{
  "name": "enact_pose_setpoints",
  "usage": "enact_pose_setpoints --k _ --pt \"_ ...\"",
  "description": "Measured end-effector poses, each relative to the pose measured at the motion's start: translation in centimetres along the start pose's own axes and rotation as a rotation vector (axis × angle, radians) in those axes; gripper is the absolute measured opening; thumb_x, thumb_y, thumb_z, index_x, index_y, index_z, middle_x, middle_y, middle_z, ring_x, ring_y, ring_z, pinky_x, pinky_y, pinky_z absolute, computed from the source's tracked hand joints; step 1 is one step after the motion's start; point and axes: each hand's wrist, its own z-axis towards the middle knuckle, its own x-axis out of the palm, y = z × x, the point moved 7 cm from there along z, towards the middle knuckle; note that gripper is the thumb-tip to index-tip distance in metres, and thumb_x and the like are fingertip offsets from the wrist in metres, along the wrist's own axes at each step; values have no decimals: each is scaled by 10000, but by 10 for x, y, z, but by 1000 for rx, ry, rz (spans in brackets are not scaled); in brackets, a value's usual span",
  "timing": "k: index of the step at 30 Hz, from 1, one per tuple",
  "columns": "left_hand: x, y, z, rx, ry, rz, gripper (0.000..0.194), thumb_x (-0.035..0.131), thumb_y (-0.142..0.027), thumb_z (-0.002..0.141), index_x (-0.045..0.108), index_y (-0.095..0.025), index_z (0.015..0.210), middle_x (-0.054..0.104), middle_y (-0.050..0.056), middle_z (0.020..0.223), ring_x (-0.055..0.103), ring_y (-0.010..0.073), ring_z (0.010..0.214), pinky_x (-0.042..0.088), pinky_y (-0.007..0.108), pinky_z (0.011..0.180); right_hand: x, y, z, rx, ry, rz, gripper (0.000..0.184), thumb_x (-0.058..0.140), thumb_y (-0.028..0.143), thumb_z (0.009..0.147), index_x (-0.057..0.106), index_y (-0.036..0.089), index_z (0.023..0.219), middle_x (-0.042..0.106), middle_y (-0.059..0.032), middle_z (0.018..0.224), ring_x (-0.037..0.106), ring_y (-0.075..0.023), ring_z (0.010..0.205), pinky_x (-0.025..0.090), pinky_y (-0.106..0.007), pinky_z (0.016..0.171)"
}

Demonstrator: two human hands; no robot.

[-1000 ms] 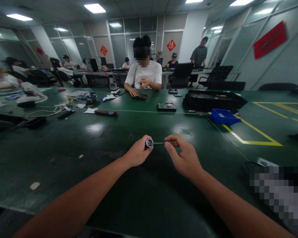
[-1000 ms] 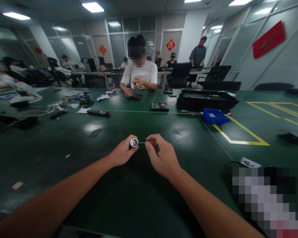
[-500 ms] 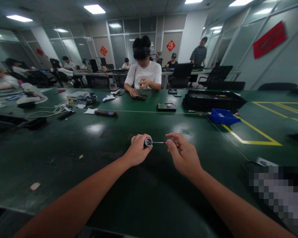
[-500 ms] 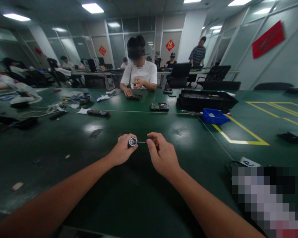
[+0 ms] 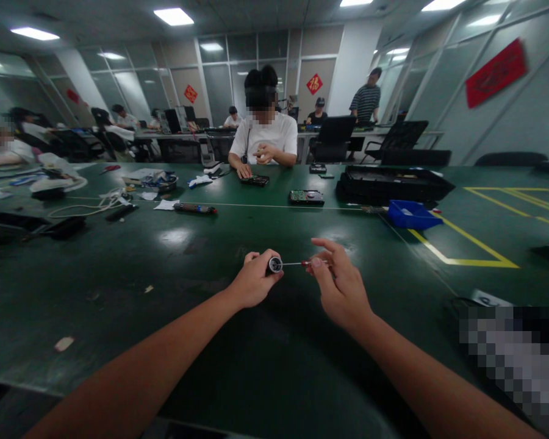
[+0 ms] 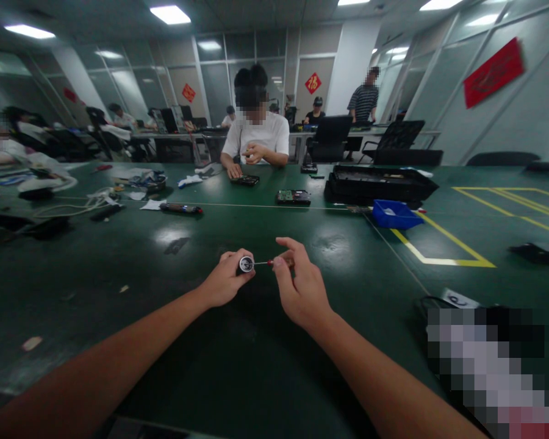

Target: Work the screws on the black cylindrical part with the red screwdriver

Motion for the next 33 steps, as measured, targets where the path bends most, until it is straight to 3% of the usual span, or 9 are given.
enact_pose_setpoints --k 2,8,13,19,24,33 --pt "-1 -2 0 22 -5 2 166 584 -300 890 542 -251 1043 628 19 1021 485 263 1084 353 442 1000 0 0 0 4 2 5 327 437 362 992 523 231 1279 691 -45 901 680 -207 826 502 -341 736" --pt "1 -3 2 51 16 6 143 584 -287 892 536 -240 1018 617 13 975 520 240 1005 377 421 961 0 0 3 22 16 -104 342 406 447 1001 660 245 1111 666 -5 709 608 -159 570 434 -292 562" --pt "-3 -6 2 98 -19 56 129 599 -248 877 551 -237 997 596 9 975 515 227 991 334 413 961 1 1 4 18 29 -99 348 413 449 1000 653 228 1120 681 -16 742 620 -161 598 442 -290 577" --pt "1 -4 0 69 26 35 136 575 -289 903 534 -246 1025 608 -4 949 517 220 956 320 414 955 1 1 3 11 47 -95 335 410 440 1007 642 225 1119 682 -11 754 608 -149 580 436 -285 569" --pt "3 1 0 19 29 -4 154 563 -332 913 535 -263 1048 627 8 1001 479 254 1044 333 421 968 2 2 2 0 52 -95 334 402 436 1013 637 222 1116 660 0 719 605 -144 578 426 -278 558" --pt "-1 -13 -1 149 18 65 109 592 -217 881 544 -226 978 607 -2 989 511 218 1004 302 402 938 0 1 3 -23 23 -78 313 414 404 1012 629 211 1130 668 -3 734 610 -138 602 437 -275 588"
